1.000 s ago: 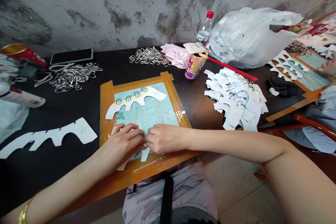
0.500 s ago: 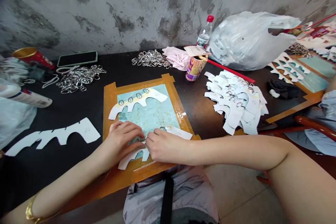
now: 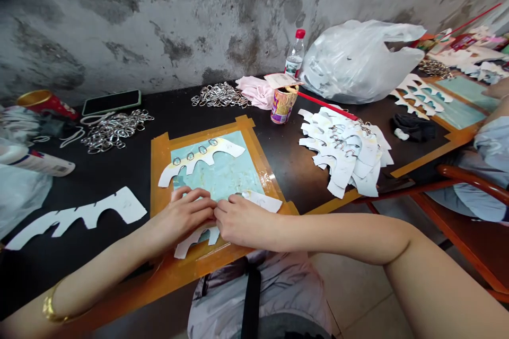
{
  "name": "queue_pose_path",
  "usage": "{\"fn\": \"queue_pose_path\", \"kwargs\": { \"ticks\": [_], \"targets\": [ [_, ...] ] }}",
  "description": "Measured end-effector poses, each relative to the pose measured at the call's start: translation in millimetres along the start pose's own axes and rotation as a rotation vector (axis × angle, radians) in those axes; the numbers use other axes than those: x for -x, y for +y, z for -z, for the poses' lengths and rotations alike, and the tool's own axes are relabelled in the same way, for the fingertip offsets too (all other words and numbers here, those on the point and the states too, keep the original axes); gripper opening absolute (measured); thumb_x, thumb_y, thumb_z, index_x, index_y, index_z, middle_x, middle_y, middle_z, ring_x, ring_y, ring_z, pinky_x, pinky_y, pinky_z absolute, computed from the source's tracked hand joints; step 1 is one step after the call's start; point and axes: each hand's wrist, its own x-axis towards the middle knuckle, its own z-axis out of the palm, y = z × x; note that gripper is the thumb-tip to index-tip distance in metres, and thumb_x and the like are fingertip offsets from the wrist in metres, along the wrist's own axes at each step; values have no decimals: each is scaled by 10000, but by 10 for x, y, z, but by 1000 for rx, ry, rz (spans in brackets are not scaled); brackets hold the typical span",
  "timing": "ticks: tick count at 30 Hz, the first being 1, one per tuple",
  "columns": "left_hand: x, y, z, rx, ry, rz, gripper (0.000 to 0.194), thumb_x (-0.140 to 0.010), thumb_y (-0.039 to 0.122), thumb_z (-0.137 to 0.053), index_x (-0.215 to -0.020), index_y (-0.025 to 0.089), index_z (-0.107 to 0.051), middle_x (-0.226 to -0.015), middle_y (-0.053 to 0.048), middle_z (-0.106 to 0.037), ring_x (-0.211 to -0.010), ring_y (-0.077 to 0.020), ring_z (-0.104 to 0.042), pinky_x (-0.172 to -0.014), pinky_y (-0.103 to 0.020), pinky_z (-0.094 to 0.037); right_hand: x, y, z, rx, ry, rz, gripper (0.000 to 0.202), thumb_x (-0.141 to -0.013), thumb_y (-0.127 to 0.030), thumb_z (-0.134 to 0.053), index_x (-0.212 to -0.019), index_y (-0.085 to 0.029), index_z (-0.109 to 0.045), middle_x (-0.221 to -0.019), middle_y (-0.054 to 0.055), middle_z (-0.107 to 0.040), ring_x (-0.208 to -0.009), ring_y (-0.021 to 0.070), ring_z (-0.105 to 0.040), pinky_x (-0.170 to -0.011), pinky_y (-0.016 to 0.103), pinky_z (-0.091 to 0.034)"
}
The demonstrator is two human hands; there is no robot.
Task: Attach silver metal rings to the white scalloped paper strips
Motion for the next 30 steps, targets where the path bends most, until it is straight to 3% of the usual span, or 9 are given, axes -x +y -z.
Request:
{"fn": "queue_pose_path", "kwargs": {
  "ticks": [5,12,18,21,26,30],
  "targets": [
    [135,-50,-54,-234,125,-102,317,-1002,210,-339,-906,173,-639,-1009,-65,-688,-1019,-215,-539,-821,-348,-350,13,7,-24,-3,7,6,117,-923,-125,-528,-856,-102,-622,-850,89,-580,-879,237,-513,-662,340,-356],
    [343,-65,-127,-220,118,-56,280,-961,150,-415,-1040,249,-665,-1086,-39,-710,-1083,-213,-564,-848,-340,-374,31,-23,12,31,22,12,134,-919,-133,-527,-840,-114,-634,-846,84,-579,-858,233,-505,-668,348,-344],
    [476,-13,-159,-228,110,-57,392,-926,60,-420,-1175,301,-603,-1122,32,-709,-1068,-176,-598,-855,-311,-380,30,-39,24,40,26,-1,125,-894,-134,-553,-804,-122,-638,-794,74,-558,-823,232,-496,-646,346,-331],
    [446,42,-101,-263,97,-64,373,-913,23,-452,-1141,273,-609,-1123,56,-707,-1064,-159,-600,-867,-301,-355,23,-50,16,42,32,-2,129,-894,-138,-553,-798,-118,-637,-787,76,-549,-818,240,-497,-637,351,-329],
    [241,97,18,-331,114,-92,281,-958,81,-411,-974,211,-660,-1006,15,-725,-967,-183,-602,-818,-346,-348,19,-64,10,53,6,-2,105,-892,-146,-568,-814,-117,-631,-806,83,-553,-845,246,-501,-650,354,-344],
    [176,121,71,-313,17,-124,304,-957,74,-383,-933,183,-666,-991,-24,-712,-923,-194,-590,-820,-350,-351,35,-73,-17,31,7,-24,115,-908,-139,-540,-835,-112,-625,-830,90,-555,-852,245,-491,-648,353,-356]
  ]
}}
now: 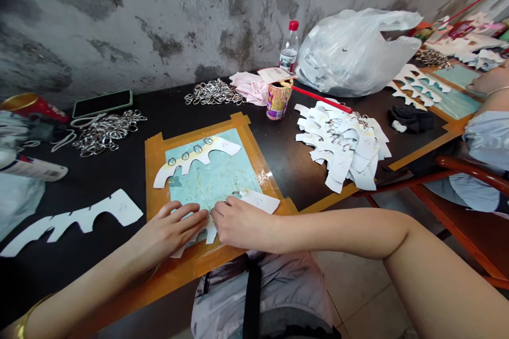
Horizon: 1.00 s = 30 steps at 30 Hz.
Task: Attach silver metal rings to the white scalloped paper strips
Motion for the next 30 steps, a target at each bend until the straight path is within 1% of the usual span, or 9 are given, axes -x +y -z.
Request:
{"fn": "queue_pose_path", "kwargs": {
  "ticks": [5,11,14,16,19,21,25,28,30],
  "targets": [
    [84,76,-29,73,-136,-5,237,-895,77,-454,-984,167,-654,-1080,-80,-682,-937,-206,-589,-779,-328,-382,17,-64,-42,-50,4,-125,102,-914,-116,-527,-853,-111,-609,-855,96,-545,-904,242,-472,-661,341,-376],
    [104,122,16,157,-216,43,293,-768,93,-511,-1041,116,-615,-1137,-132,-655,-1024,-271,-574,-838,-376,-424,-34,-166,-111,-105,20,-256,90,-907,-127,-539,-849,-104,-604,-829,82,-524,-860,245,-480,-632,345,-397],
    [121,123,71,298,-186,119,267,-828,107,-464,-1067,140,-580,-1108,-108,-653,-1024,-256,-573,-821,-379,-434,-37,-155,-158,-106,38,-280,114,-919,-102,-505,-861,-94,-603,-835,87,-535,-847,238,-489,-641,339,-404],
    [124,149,66,368,-140,219,257,-883,125,-430,-1111,156,-546,-1042,-89,-659,-979,-231,-584,-797,-371,-440,-31,-112,-173,-132,53,-284,163,-947,-118,-473,-855,-100,-606,-841,85,-544,-840,228,-494,-671,337,-412],
    [87,231,-21,390,-41,404,203,-956,211,-421,-1123,161,-525,-927,-63,-655,-880,-200,-599,-742,-345,-444,-24,-24,-157,-192,62,-268,229,-979,-177,-448,-832,-114,-611,-836,78,-549,-833,216,-500,-703,334,-416],
    [44,296,-99,351,25,482,174,-967,253,-435,-1058,166,-555,-862,-49,-647,-827,-193,-597,-709,-335,-433,-26,25,-134,-199,49,-232,252,-986,-191,-438,-820,-111,-609,-822,79,-549,-824,209,-502,-707,332,-416],
    [-23,387,-166,222,83,492,172,-958,219,-449,-898,178,-606,-721,-21,-610,-739,-183,-568,-657,-324,-387,-43,79,-136,-174,31,-158,257,-990,-177,-419,-830,-106,-608,-817,78,-551,-822,209,-507,-691,325,-418],
    [-36,425,-140,78,69,448,210,-934,142,-445,-805,183,-606,-654,-13,-580,-682,-184,-540,-622,-327,-356,-61,103,-160,-166,29,-138,261,-989,-162,-409,-835,-107,-612,-807,74,-556,-829,214,-516,-668,315,-415],
    [-33,449,-121,-26,50,403,225,-912,92,-440,-775,177,-597,-654,-21,-584,-679,-190,-540,-618,-331,-361,-66,116,-153,-197,30,-151,288,-996,-221,-415,-826,-106,-617,-794,73,-564,-820,210,-522,-685,315,-421]
  ]
}}
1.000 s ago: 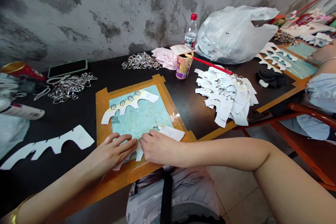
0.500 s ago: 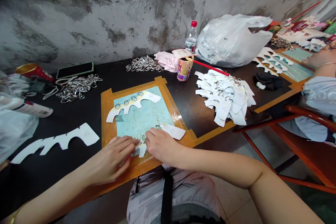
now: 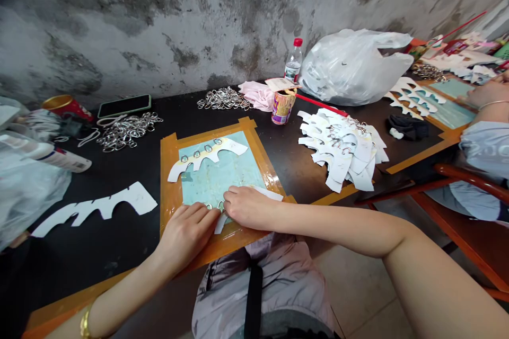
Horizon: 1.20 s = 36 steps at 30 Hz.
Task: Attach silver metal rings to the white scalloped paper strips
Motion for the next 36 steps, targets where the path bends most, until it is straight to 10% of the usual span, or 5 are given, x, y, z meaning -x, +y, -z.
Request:
{"fn": "queue_pose_path", "kwargs": {
  "ticks": [14,28,36],
  "targets": [
    [63,13,-24,-222,26,-225,260,-878,12,-411,-990,115,-621,-867,-92,-688,-789,-213,-619,-697,-330,-432,-172,16,102,-203,-48,-242,332,-956,-287,-516,-746,-95,-687,-736,101,-667,-753,204,-597,-698,303,-411],
    [-29,-281,15,390,-99,-12,138,-944,296,-508,-922,163,-535,-781,-20,-637,-732,-178,-586,-678,-326,-400,-161,84,274,-269,-213,-113,243,-921,-250,-594,-800,-70,-704,-792,117,-669,-829,216,-593,-693,285,-387],
    [9,-265,-66,269,-40,-103,177,-961,168,-439,-914,164,-610,-745,-23,-611,-763,-185,-585,-680,-331,-379,-177,146,204,-323,-197,-87,326,-945,-287,-546,-752,-79,-707,-709,109,-674,-708,186,-586,-612,265,-331]
  ]
}}
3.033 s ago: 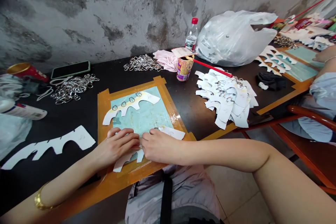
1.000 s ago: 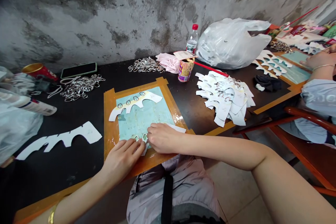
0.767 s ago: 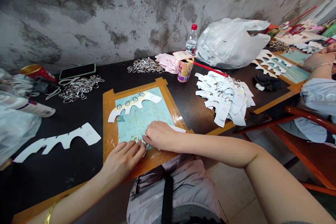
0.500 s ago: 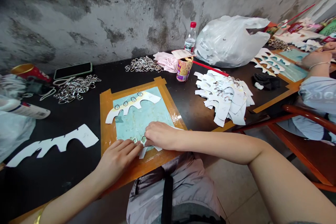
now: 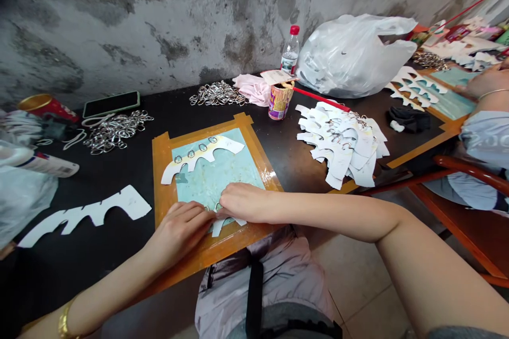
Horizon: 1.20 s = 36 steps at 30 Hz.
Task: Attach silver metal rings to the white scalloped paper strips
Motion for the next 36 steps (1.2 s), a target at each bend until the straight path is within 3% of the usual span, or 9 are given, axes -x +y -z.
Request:
{"fn": "queue_pose_path", "kwargs": {
  "ticks": [6,15,19,24,29,33,36],
  "targets": [
    [-28,-38,68,-223,-18,-265,222,-957,84,-390,-951,132,-607,-810,-41,-639,-839,-186,-589,-733,-330,-386,-29,-6,-29,30,6,-56,304,-935,-286,-558,-788,-67,-709,-767,137,-690,-729,195,-606,-601,264,-326],
    [-112,-113,146,-317,-62,-458,217,-924,63,-427,-988,161,-609,-836,-37,-658,-795,-183,-574,-807,-342,-395,-40,-47,-21,114,-7,-10,234,-902,-217,-602,-743,-80,-706,-748,137,-687,-753,225,-633,-604,281,-367],
    [-81,-131,143,-247,-67,-426,210,-917,61,-435,-986,143,-616,-890,-60,-671,-842,-197,-583,-847,-355,-391,-68,-137,101,161,-90,-18,174,-893,-137,-579,-795,-81,-711,-781,149,-698,-778,243,-655,-605,281,-396],
    [-65,-168,165,-8,-129,-291,208,-928,140,-451,-1050,172,-616,-924,-42,-666,-904,-198,-579,-894,-368,-393,-160,-184,169,129,-141,-24,156,-860,-75,-561,-806,-76,-707,-738,144,-701,-727,215,-664,-594,263,-410],
    [-109,-158,183,95,-184,-205,197,-926,189,-448,-984,182,-636,-905,-50,-650,-908,-209,-572,-941,-415,-409,-335,-194,234,87,-237,-46,150,-812,-37,-561,-769,-66,-702,-719,144,-706,-679,207,-662,-553,254,-397],
    [-64,-87,136,109,-153,-168,171,-903,187,-476,-913,172,-645,-912,-70,-647,-936,-234,-561,-915,-409,-458,-459,-300,307,89,-295,-86,134,-814,-64,-575,-795,-67,-708,-774,151,-721,-732,226,-675,-538,258,-400],
    [31,-25,74,105,-104,-134,166,-888,183,-494,-927,162,-653,-911,-80,-657,-934,-251,-568,-895,-423,-476,-514,-422,287,134,-267,-134,106,-805,-85,-608,-782,-75,-710,-757,143,-720,-720,232,-679,-524,259,-412]
  ]
}}
